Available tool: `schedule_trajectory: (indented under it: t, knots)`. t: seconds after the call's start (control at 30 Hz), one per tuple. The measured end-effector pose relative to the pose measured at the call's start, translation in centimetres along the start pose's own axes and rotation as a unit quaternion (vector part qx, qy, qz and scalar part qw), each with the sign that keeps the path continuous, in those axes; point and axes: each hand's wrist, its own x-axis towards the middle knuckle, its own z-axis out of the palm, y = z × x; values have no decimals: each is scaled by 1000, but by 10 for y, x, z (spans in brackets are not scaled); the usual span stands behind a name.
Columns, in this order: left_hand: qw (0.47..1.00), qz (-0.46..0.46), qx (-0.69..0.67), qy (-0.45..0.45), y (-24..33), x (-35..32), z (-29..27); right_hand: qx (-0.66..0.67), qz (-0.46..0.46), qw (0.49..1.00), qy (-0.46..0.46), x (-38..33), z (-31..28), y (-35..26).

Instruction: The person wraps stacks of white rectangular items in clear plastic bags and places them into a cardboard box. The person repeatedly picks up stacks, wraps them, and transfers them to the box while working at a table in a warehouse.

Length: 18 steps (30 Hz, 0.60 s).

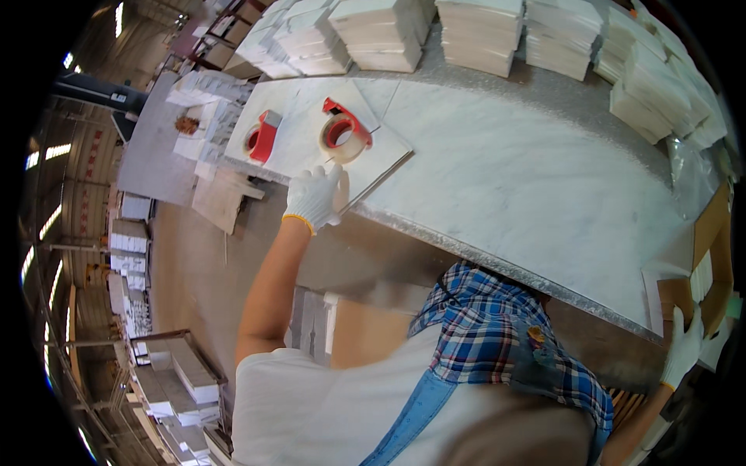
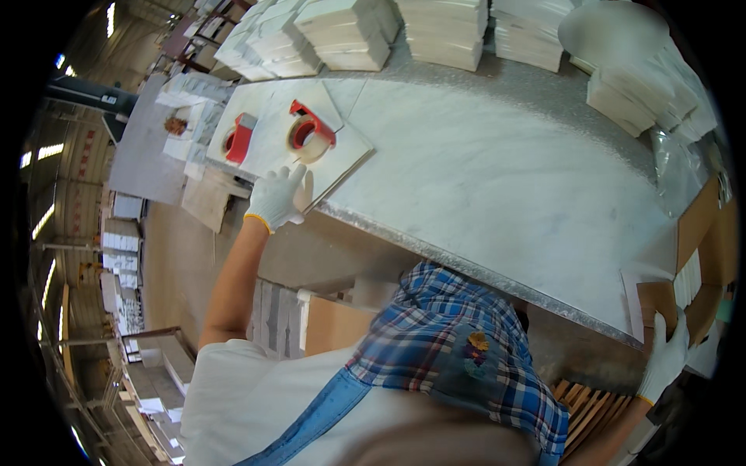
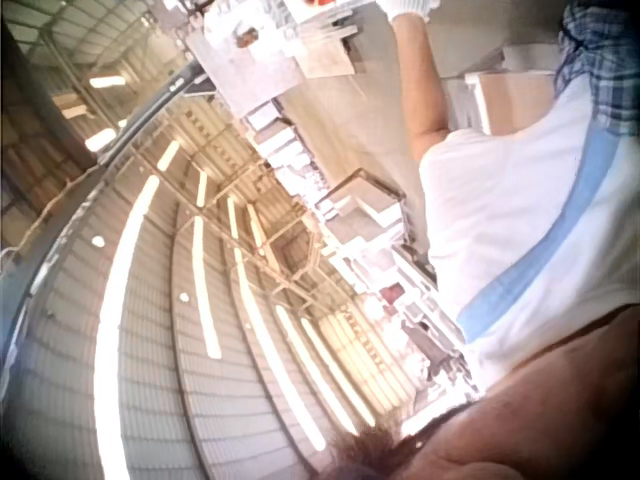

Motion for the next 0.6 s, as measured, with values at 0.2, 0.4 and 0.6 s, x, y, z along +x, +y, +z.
schedule_trajectory:
  t: [0.2, 0.4, 0.6]
  knots:
    - [977, 95, -21, 191, -12, -18, 38, -2, -20, 1000, -11, 4, -1, -4]
    - [957, 173, -98, 211, -11, -9, 48, -46, -13, 999, -23, 4, -10, -9]
    - [926, 130, -192, 297, -23, -11, 37, -45, -16, 999, -1, 5, 0, -3]
